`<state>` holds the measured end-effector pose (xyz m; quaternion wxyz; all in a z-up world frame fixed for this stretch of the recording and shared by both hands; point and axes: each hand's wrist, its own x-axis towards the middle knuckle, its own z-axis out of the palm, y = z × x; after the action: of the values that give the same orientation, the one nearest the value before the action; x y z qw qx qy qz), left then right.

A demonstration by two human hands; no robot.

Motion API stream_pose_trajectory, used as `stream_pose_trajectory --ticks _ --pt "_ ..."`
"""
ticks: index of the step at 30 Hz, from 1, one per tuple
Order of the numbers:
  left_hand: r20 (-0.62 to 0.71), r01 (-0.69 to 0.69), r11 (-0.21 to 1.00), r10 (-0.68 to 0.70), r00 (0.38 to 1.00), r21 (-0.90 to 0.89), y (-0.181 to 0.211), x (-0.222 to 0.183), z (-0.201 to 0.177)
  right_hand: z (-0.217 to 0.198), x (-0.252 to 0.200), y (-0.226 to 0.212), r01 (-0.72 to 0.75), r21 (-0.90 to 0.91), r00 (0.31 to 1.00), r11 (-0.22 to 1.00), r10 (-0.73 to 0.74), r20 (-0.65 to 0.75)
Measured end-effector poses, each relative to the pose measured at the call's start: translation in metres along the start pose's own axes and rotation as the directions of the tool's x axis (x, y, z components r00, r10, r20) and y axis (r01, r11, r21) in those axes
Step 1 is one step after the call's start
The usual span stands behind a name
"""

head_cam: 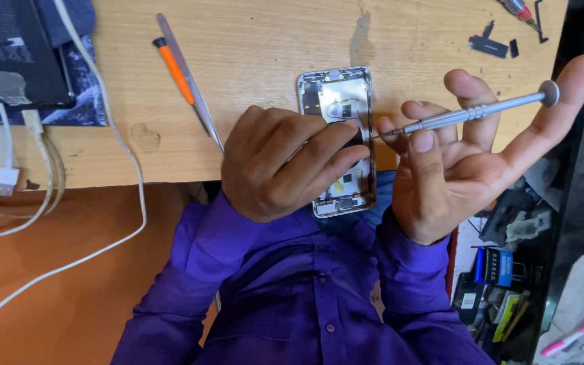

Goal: The person is repairing a disassembled smartphone. They use a screwdriver to tighten screws on the phone's internal frame and use their fingers to adjust and secure internal components and cables.

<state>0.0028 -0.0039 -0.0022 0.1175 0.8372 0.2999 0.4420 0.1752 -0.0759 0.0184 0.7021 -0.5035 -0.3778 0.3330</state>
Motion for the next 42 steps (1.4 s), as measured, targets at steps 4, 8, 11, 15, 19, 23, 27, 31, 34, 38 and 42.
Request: stream_pose_trajectory --ticks 4,8,11,15,19,23,27,31,34,38,42 --pt "-0.033 0.023 0.999 -0.025 0.999 -0.034 0.000 0.003 -0.003 0.008 -0.001 0.001 -0.005 0.016 1.000 1.000 0.005 -0.005" --pt "-0.059 0.025 0.999 -0.028 0.998 -0.045 0.000 0.004 -0.004 0.009 -0.007 0.003 0.030 -0.009 0.999 0.999 -0.030 0.015" --pt "-0.061 0.018 0.999 -0.021 0.998 -0.043 0.000 0.005 -0.004 0.008 -0.011 0.003 0.018 -0.047 1.000 0.999 -0.018 -0.006" --pt "-0.056 0.012 0.999 -0.015 0.998 -0.053 -0.001 0.006 -0.005 0.008 -0.012 0.005 0.048 -0.091 0.999 0.995 -0.049 -0.007" --pt "-0.067 0.004 0.999 -0.007 0.998 -0.047 -0.001 0.007 -0.004 0.005 -0.011 0.005 0.061 -0.135 0.998 0.989 -0.060 0.006" --pt "-0.063 -0.001 0.999 -0.002 0.998 -0.045 -0.001 0.007 -0.005 0.000 -0.012 0.006 0.062 -0.191 0.998 0.980 -0.056 0.037" --pt "-0.070 -0.004 0.999 0.001 0.998 -0.040 -0.001 0.007 -0.004 -0.002 -0.012 0.006 0.088 -0.223 0.995 0.971 -0.074 0.074" --pt "-0.053 -0.005 0.999 0.003 0.999 -0.041 -0.002 0.006 -0.004 0.007 -0.007 0.001 0.030 -0.176 1.000 0.984 -0.029 0.009" --pt "-0.059 -0.021 1.000 0.020 0.998 -0.017 -0.003 0.005 -0.003 0.017 -0.002 -0.004 -0.020 -0.120 0.998 0.993 0.012 -0.066" --pt "-0.034 0.004 1.000 -0.004 0.999 0.004 -0.001 0.007 -0.004 0.026 0.003 -0.008 -0.008 -0.105 0.998 0.994 0.000 -0.068" --pt "-0.026 0.066 0.996 -0.064 0.998 0.059 0.002 0.009 -0.005 0.027 0.010 -0.009 0.024 -0.098 0.998 0.995 -0.030 -0.057"
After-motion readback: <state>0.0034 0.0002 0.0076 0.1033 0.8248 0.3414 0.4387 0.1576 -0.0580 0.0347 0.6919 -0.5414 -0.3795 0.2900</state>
